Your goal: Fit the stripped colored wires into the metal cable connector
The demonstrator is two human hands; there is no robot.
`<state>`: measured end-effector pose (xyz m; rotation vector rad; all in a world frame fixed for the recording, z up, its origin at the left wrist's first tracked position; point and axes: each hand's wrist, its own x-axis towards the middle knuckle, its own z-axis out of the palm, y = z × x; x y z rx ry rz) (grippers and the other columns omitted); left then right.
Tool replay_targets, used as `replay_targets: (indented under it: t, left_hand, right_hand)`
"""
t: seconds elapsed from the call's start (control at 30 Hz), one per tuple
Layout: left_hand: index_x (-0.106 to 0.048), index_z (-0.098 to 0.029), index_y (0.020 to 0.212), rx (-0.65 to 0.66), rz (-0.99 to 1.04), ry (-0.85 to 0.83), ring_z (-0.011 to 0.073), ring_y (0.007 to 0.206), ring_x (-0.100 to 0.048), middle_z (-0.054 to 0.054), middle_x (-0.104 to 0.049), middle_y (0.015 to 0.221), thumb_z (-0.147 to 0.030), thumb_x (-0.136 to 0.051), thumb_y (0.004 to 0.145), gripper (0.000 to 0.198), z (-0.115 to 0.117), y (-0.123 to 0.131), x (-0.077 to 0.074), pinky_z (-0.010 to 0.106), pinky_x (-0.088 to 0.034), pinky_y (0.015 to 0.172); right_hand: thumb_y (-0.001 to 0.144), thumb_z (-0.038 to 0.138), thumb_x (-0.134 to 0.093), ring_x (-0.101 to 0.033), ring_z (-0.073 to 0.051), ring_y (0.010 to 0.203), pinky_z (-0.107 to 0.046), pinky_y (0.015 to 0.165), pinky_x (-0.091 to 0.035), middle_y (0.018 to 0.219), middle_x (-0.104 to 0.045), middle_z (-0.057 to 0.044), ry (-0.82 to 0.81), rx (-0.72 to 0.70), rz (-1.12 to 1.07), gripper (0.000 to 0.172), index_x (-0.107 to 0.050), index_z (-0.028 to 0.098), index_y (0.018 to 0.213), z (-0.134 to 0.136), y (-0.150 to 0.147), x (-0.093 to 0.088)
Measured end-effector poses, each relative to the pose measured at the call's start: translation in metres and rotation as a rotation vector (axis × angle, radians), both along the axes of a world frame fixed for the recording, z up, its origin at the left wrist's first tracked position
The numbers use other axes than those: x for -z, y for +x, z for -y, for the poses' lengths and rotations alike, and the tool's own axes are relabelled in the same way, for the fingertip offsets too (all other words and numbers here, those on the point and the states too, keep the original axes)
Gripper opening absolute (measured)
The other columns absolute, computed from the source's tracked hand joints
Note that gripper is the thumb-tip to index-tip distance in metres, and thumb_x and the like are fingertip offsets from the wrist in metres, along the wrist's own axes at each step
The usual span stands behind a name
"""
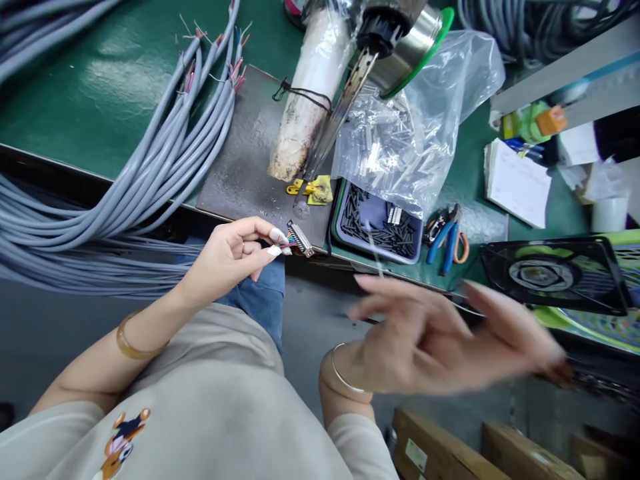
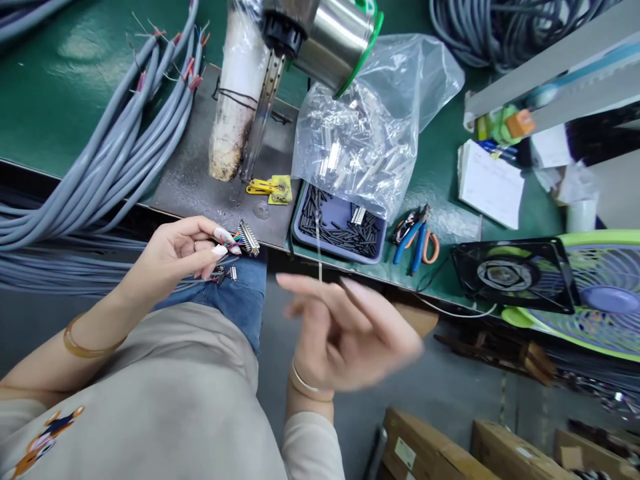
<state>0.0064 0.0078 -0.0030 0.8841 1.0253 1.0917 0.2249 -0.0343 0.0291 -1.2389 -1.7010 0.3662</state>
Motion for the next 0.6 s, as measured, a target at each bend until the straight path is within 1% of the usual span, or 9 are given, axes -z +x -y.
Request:
replay_targets:
  t: [0.07, 0.13, 0.2, 0.3, 0.33, 0.43, 0.5, 0.6]
  left_hand:
    - [-0.07, -0.014, 0.086, -0.008, 0.0, 0.003, 0.0041, 0.043, -0.05, -0.002, -0.065, 0.062, -0.017, -0.079, 0.075, 0.014, -0.001, 0.0, 0.001, 0.015, -0.041, 0.041]
    - [-0.07, -0.014, 0.086, -0.016, -0.007, 0.004, 0.0043, 0.043, -0.05, -0.004, -0.063, 0.059, -0.016, -0.079, 0.076, 0.014, -0.001, 0.0, 0.002, 0.015, -0.042, 0.042]
    - [-0.071, -0.014, 0.087, -0.017, -0.015, 0.002, 0.0048, 0.043, -0.05, -0.005, -0.06, 0.055, -0.017, -0.079, 0.076, 0.015, -0.002, 0.0, 0.004, 0.015, -0.042, 0.042]
    - [-0.071, -0.014, 0.089, 0.001, -0.008, 0.0, 0.0052, 0.042, -0.049, -0.006, -0.056, 0.05, -0.016, -0.078, 0.076, 0.015, -0.003, -0.001, 0.006, 0.015, -0.042, 0.043]
    - [-0.071, -0.014, 0.089, 0.006, 0.001, 0.004, 0.005, 0.042, -0.049, -0.006, -0.057, 0.051, -0.015, -0.077, 0.075, 0.015, -0.003, -0.002, 0.006, 0.015, -0.043, 0.044]
    - [-0.072, -0.014, 0.083, -0.003, 0.038, 0.054, 0.005, 0.049, -0.053, 0.0, -0.069, 0.069, -0.008, -0.073, 0.068, 0.016, -0.004, -0.002, 0.008, 0.016, -0.048, 0.047]
    - [-0.072, -0.014, 0.079, -0.023, 0.061, 0.119, 0.0062, 0.057, -0.058, 0.003, -0.074, 0.083, -0.005, -0.072, 0.066, 0.015, -0.004, -0.003, 0.011, 0.016, -0.05, 0.05]
    - [-0.074, -0.015, 0.076, -0.027, 0.073, 0.193, 0.0078, 0.066, -0.064, 0.004, -0.075, 0.086, -0.002, -0.07, 0.067, 0.017, -0.003, -0.004, 0.016, 0.014, -0.052, 0.056]
  right_hand:
    - [0.1, 0.027, -0.062, -0.077, -0.019, 0.065, -0.033, 0.058, -0.064, 0.083, -0.078, 0.0, 0.042, 0.037, 0.036, 0.012, -0.068, 0.026, 0.11, -0.013, -0.011, 0.01]
    - [0.094, 0.016, -0.068, -0.079, -0.017, 0.075, -0.031, 0.069, -0.066, 0.088, -0.08, 0.0, 0.118, 0.04, 0.082, 0.013, -0.068, 0.024, 0.105, -0.027, -0.022, 0.021]
    - [0.09, 0.01, -0.071, -0.079, -0.016, 0.081, -0.029, 0.075, -0.065, 0.09, -0.081, 0.001, 0.195, -0.011, 0.128, 0.017, -0.068, 0.024, 0.099, -0.038, -0.03, 0.031]
    - [0.089, 0.008, -0.071, -0.079, -0.016, 0.087, -0.029, 0.077, -0.064, 0.097, -0.081, -0.001, 0.205, -0.073, 0.142, 0.018, -0.066, 0.025, 0.095, -0.047, -0.037, 0.042]
    - [0.089, 0.008, -0.07, -0.079, -0.016, 0.087, -0.029, 0.076, -0.064, 0.098, -0.081, -0.002, 0.199, -0.079, 0.132, 0.018, -0.065, 0.025, 0.094, -0.048, -0.039, 0.045]
    - [0.09, 0.007, -0.069, -0.079, -0.016, 0.086, -0.029, 0.076, -0.064, 0.098, -0.082, -0.002, 0.212, -0.072, 0.093, 0.019, -0.063, 0.025, 0.092, -0.05, -0.042, 0.052]
    - [0.088, 0.005, -0.07, -0.079, -0.016, 0.086, -0.028, 0.076, -0.064, 0.098, -0.082, -0.003, 0.257, -0.063, 0.092, 0.021, -0.063, 0.024, 0.093, -0.05, -0.043, 0.055]
    - [0.085, 0.004, -0.074, -0.08, -0.016, 0.084, -0.027, 0.075, -0.065, 0.099, -0.083, -0.005, 0.347, -0.056, 0.133, 0.024, -0.064, 0.023, 0.096, -0.049, -0.043, 0.057]
